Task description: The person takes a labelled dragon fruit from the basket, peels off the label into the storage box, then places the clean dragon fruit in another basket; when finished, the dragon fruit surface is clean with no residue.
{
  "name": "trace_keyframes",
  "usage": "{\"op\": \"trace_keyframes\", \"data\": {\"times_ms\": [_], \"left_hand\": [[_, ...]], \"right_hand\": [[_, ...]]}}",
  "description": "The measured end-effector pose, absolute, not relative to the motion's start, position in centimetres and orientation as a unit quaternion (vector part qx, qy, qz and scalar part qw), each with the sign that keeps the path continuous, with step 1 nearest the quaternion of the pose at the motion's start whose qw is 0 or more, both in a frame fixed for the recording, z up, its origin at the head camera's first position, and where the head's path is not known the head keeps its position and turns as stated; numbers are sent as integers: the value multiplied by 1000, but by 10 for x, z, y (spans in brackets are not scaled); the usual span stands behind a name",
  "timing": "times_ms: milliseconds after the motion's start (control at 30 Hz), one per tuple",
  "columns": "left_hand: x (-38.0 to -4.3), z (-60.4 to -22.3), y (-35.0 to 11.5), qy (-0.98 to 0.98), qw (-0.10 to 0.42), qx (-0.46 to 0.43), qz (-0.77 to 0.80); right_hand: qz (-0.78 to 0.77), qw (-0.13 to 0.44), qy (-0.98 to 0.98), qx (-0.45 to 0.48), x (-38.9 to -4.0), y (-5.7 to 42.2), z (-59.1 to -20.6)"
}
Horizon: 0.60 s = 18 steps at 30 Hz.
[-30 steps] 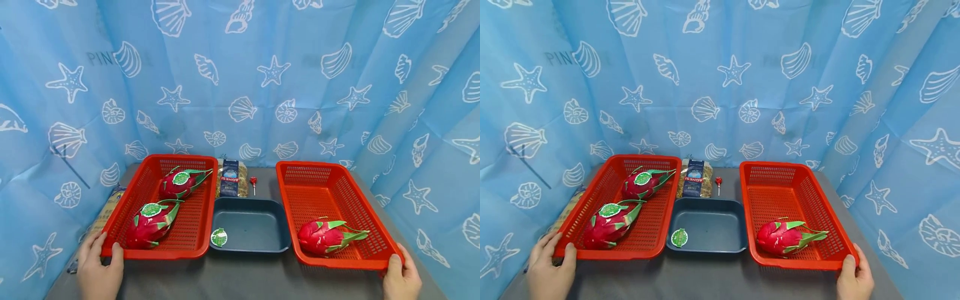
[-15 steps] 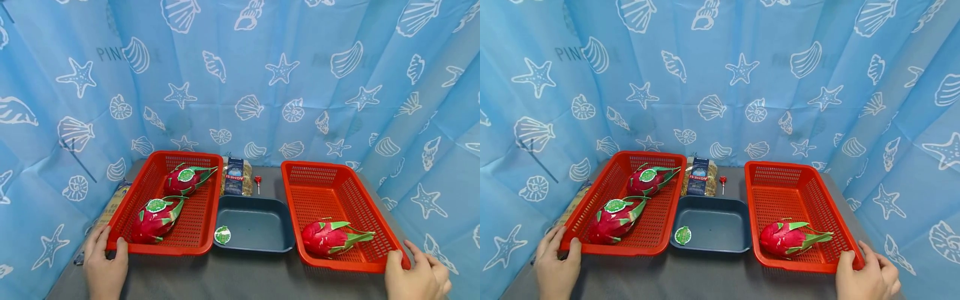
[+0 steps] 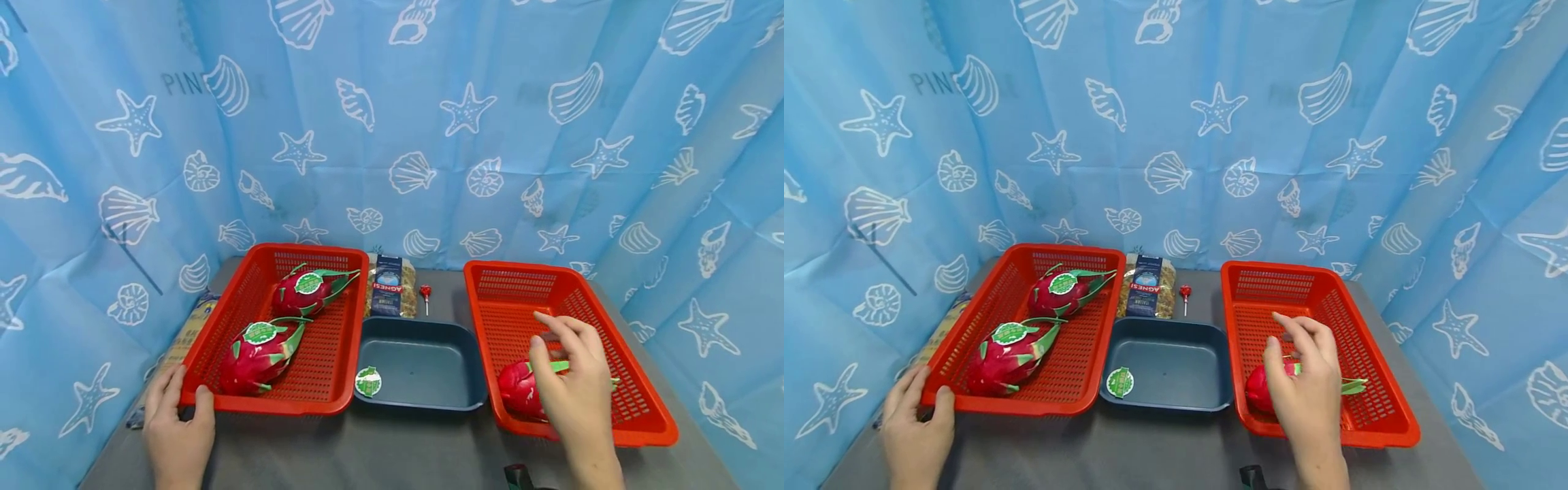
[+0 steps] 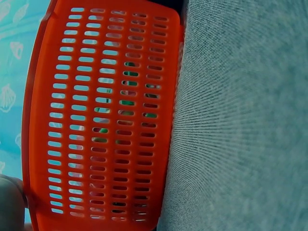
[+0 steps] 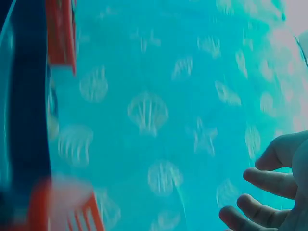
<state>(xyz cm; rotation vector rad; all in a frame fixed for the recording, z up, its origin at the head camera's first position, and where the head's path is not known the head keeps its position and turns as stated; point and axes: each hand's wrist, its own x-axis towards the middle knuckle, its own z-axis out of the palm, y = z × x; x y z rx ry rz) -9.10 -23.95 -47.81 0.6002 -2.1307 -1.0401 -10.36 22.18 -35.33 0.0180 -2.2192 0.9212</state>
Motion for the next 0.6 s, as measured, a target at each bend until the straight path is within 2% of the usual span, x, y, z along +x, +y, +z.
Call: {"op": "trace_keyframes", "data": {"times_ms": [267,600], "left_hand": [[-92,-481,-243,-817,357,216,-399],[-92,-483,-241,-815,361,213,-401]], "right_hand": [[390,321,-848,160,-142,155,-347],[387,207,-856,274,-172,73,-357]]}}
